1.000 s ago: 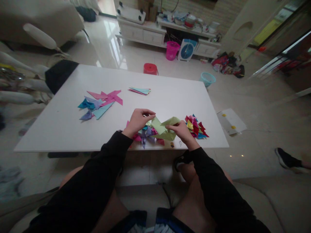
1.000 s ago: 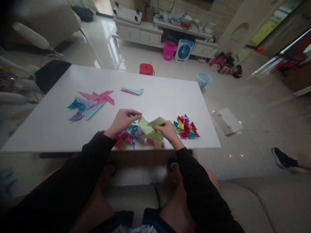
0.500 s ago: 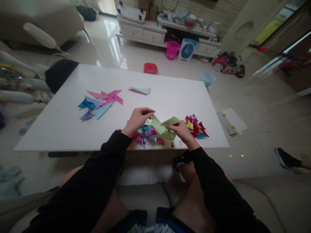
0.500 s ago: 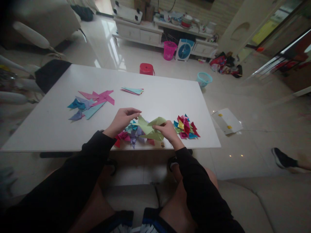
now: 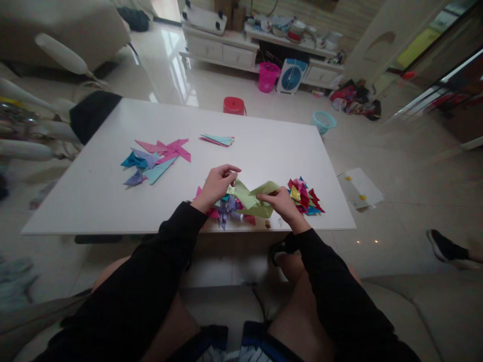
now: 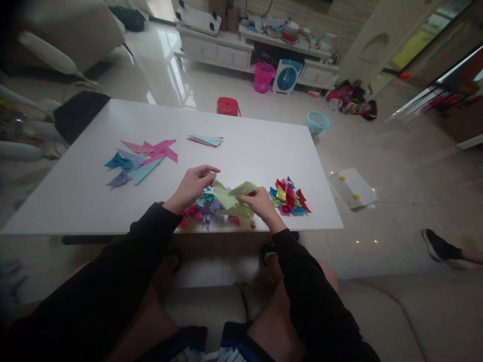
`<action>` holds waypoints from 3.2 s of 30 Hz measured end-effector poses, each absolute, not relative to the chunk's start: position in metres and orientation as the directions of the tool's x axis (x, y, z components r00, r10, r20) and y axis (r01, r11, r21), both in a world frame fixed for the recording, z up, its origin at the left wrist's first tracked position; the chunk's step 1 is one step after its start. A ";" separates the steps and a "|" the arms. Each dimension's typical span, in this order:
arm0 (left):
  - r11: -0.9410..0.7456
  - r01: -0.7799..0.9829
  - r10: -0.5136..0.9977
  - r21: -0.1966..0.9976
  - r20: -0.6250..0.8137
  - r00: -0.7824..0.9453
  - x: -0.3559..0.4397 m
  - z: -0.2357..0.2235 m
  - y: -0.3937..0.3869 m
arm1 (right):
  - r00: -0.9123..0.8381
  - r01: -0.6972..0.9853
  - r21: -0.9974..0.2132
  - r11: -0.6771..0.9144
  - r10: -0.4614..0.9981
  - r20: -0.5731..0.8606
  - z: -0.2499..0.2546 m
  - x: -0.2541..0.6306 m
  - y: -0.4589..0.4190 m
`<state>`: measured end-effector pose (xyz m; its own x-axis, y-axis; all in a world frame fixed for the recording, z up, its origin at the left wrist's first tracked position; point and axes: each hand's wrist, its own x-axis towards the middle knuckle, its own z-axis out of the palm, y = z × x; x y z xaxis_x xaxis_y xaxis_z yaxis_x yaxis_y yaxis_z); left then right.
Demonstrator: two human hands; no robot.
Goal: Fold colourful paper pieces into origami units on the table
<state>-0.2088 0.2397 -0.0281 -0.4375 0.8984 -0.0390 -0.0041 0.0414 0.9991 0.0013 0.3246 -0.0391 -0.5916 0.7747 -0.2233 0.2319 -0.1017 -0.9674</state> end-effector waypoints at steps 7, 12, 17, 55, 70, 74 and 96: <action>0.143 -0.114 0.877 0.983 -0.180 -0.446 -0.217 -0.025 0.240 | -0.570 0.221 -0.967 -0.124 0.789 -0.231 -0.045 0.004 0.327; 0.151 0.021 0.926 0.988 -0.134 -0.354 -0.219 -0.019 0.234 | -0.562 0.247 -0.963 -0.105 0.795 -0.230 -0.046 0.006 0.328; 0.170 0.042 0.938 0.984 -0.149 -0.312 -0.218 -0.019 0.233 | -0.580 0.243 -0.964 -0.104 0.781 -0.231 -0.044 0.005 0.328; 0.224 -0.301 0.883 0.927 -0.324 -0.341 -0.194 -0.033 0.237 | -0.617 0.215 -0.966 -0.140 0.747 -0.246 -0.036 0.001 0.321; 0.264 -0.564 0.827 0.783 -0.484 -0.285 -0.207 -0.024 0.236 | -0.517 0.153 -0.973 -0.172 0.825 -0.227 -0.042 -0.001 0.323; 0.329 -0.547 0.887 0.770 -0.451 -0.100 -0.191 -0.018 0.230 | -0.519 0.104 -0.979 -0.173 0.830 -0.202 -0.044 -0.001 0.324; 0.284 -0.169 0.867 0.944 -0.328 -0.374 -0.190 -0.026 0.230 | -0.521 -0.167 -0.885 -0.434 0.801 -0.294 -0.030 0.002 0.330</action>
